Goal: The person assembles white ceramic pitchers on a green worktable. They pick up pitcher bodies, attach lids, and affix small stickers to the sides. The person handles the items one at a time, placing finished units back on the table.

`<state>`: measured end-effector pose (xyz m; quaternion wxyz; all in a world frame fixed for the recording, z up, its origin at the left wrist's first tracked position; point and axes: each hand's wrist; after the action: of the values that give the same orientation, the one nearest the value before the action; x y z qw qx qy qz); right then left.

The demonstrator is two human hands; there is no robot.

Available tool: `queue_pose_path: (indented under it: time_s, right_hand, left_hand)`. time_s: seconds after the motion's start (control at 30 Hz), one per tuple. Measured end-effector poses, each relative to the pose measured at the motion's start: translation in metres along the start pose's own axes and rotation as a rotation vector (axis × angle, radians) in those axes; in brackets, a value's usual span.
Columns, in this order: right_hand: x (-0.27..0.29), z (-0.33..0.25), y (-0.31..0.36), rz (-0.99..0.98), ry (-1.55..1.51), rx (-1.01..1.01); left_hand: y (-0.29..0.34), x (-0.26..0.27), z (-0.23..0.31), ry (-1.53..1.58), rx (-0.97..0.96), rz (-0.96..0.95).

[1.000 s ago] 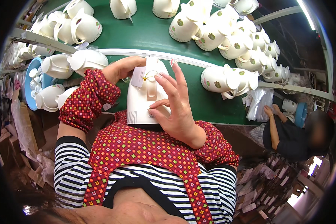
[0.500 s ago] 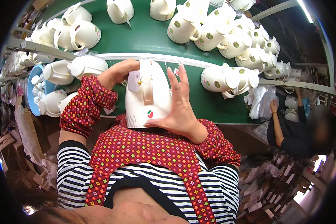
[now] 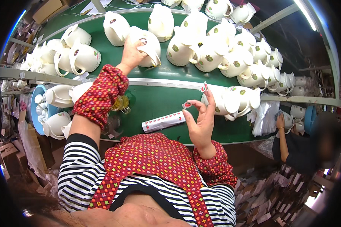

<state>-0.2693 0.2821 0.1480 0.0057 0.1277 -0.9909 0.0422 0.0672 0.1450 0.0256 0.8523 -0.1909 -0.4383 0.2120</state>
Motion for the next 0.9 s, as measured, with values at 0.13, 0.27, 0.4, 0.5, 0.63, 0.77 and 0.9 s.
queue_pose_path:
  time_s: [0.13, 0.27, 0.4, 0.5, 0.63, 0.77, 0.9]
  right_hand:
    - [-0.009, 0.0, -0.008, -0.035, 0.069, -0.016]
    - [-0.011, 0.002, -0.019, -0.04, 0.037, -0.076]
    - [-0.006, 0.009, -0.032, -0.027, 0.031, -0.114]
    - [-0.012, 0.003, -0.032, -0.008, 0.039, -0.156]
    - [-0.024, -0.003, -0.038, -0.016, 0.049, -0.147]
    - [-0.032, -0.011, -0.047, -0.071, 0.083, -0.113]
    - [-0.038, -0.021, -0.054, -0.104, 0.126, -0.055]
  left_hand:
    - [-0.001, -0.042, -0.012, 0.034, 0.086, 0.016]
    - [-0.004, -0.053, -0.007, -0.072, 0.139, -0.243]
    - [-0.045, -0.016, -0.069, 0.079, -0.063, -0.037]
    - [-0.073, 0.034, -0.134, -0.354, 0.064, 0.017]
    - [-0.103, 0.059, -0.188, -0.649, 0.387, -0.366]
    - [-0.101, 0.056, -0.235, -0.459, 0.353, -0.457]
    - [-0.089, 0.043, -0.216, -0.264, 0.283, -0.271]
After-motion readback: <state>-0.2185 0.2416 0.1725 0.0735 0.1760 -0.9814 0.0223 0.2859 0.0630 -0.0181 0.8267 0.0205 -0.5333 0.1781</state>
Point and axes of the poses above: each hand's wrist, its own y-axis away from the middle knuckle, its own x-axis out of the back of the hand, z = x × y, and after that the axes turned 1 degree about -y, right-handed
